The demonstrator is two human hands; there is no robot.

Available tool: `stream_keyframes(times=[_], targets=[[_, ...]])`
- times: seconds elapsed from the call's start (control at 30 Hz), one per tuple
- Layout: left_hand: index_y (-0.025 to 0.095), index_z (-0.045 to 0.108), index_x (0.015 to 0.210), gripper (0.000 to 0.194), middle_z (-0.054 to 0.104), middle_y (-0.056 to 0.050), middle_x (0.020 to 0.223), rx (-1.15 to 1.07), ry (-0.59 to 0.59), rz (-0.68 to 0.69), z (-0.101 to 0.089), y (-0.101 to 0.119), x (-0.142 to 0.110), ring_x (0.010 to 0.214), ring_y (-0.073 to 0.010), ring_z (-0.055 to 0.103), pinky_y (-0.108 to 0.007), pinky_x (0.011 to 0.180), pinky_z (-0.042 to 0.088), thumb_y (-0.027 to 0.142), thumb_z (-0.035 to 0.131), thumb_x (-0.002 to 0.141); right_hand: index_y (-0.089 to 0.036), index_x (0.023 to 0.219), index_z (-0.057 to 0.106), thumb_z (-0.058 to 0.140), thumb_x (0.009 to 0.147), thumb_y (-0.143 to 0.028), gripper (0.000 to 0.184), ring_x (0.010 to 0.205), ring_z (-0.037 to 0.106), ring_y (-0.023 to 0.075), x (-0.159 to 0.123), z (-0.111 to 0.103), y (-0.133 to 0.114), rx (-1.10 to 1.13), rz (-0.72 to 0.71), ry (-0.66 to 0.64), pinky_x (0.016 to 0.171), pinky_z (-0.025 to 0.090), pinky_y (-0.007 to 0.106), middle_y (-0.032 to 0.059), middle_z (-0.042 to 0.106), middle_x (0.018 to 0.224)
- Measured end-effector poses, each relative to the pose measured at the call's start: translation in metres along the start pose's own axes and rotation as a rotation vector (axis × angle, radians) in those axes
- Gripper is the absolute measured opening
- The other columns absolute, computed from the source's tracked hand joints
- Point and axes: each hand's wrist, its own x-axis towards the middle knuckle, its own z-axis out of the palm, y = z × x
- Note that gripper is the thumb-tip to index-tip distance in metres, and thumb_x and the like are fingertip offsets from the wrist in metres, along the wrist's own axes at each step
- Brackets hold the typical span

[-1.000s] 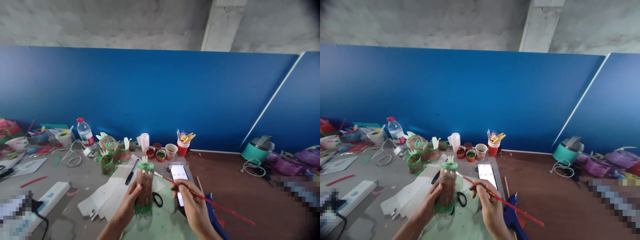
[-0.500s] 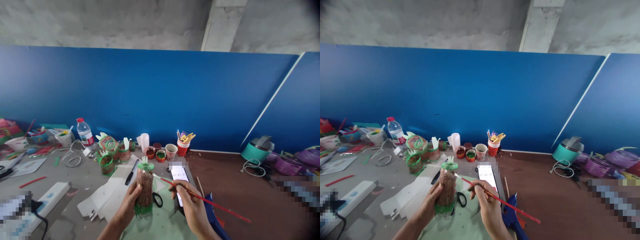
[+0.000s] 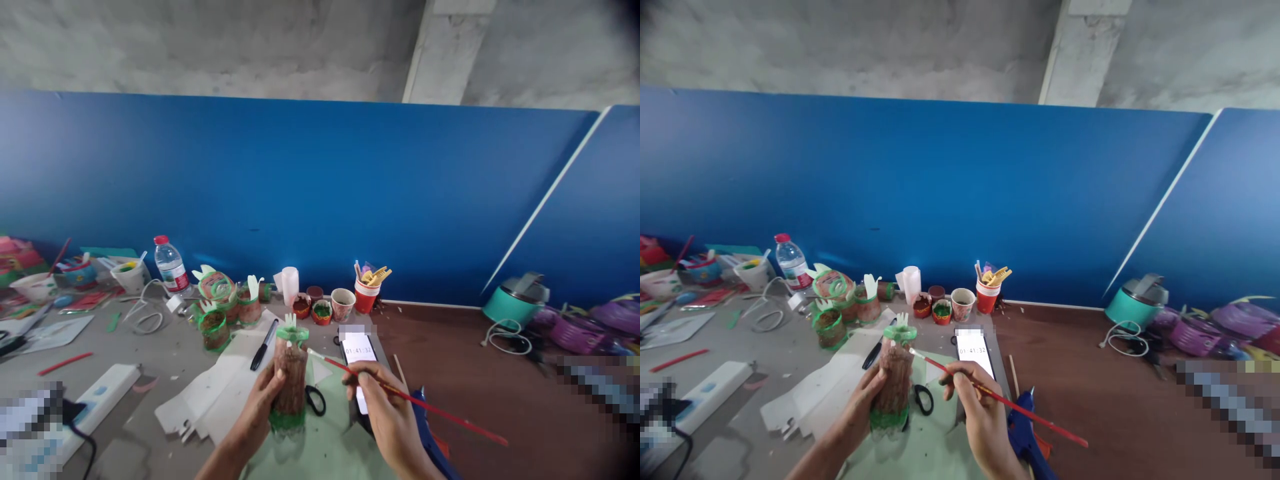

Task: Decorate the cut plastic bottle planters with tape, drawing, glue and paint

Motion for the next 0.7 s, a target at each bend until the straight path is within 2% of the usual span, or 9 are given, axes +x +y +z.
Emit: stream_keyframes(times=[0.1,0.23,0.37,0.53,0.7], targets=[[0.018,0.071,0.115,0.062,0.071,-0.014,0.117,0.036,-0.005,0.036,0.0038,0.0026,-0.0007,0.127,-0.0383,0.052,-0.046,0.107,0.042,0.052,0.081,0.064,-0.021,0.091,0.073,0.063,0.089,-0.039,0.02,0.062,0.064,0.0163,-0.0017,0.0029,-0.0002,0.068,-0.013,-0.064,0.059,0.052,0.027,0.0064,0.073,0.079],[0.019,0.07,0.118,0.066,0.067,-0.012,0.128,0.087,-0.014,0.074,0.004,0.0019,0.0001,0.13,-0.0364,0.05,-0.046,0.112,0.036,0.054,0.08,0.063,-0.022,0.092,0.074,0.063,0.089,-0.038,0.02,0.062,0.065,0.0158,-0.0026,0.0086,-0.004,0.033,-0.031,-0.1,0.059,0.054,0.027,0.0069,0.073,0.081],[0.018,0.068,0.118,0.071,0.066,-0.013,0.129,0.139,-0.003,0.067,0.0028,0.0016,0.0017,0.128,-0.0369,0.053,-0.046,0.11,0.04,0.058,0.08,0.061,-0.021,0.09,0.074,0.063,0.089,-0.04,0.021,0.059,0.065,0.0155,-0.0015,0.0097,-0.0065,-0.025,-0.039,-0.076,0.057,0.053,0.025,0.0067,0.073,0.078],[0.018,0.07,0.114,0.066,0.069,-0.012,0.124,0.218,-0.02,0.128,0.0025,0.0021,0.0042,0.125,-0.0355,0.056,-0.044,0.109,0.041,0.058,0.079,0.062,-0.02,0.086,0.073,0.062,0.089,-0.04,0.023,0.058,0.064,0.0148,-0.0016,0.0075,-0.0053,-0.053,-0.037,-0.027,0.056,0.052,0.024,0.0064,0.073,0.076],[0.017,0.069,0.115,0.064,0.07,-0.013,0.121,0.285,-0.041,0.17,-0.0017,-0.0019,0.0076,0.12,-0.0353,0.059,-0.044,0.106,0.043,0.058,0.076,0.067,-0.02,0.088,0.073,0.062,0.089,-0.04,0.023,0.059,0.065,0.0151,-0.0016,0.0078,-0.0046,-0.064,-0.039,-0.045,0.057,0.052,0.025,0.0066,0.073,0.078]])
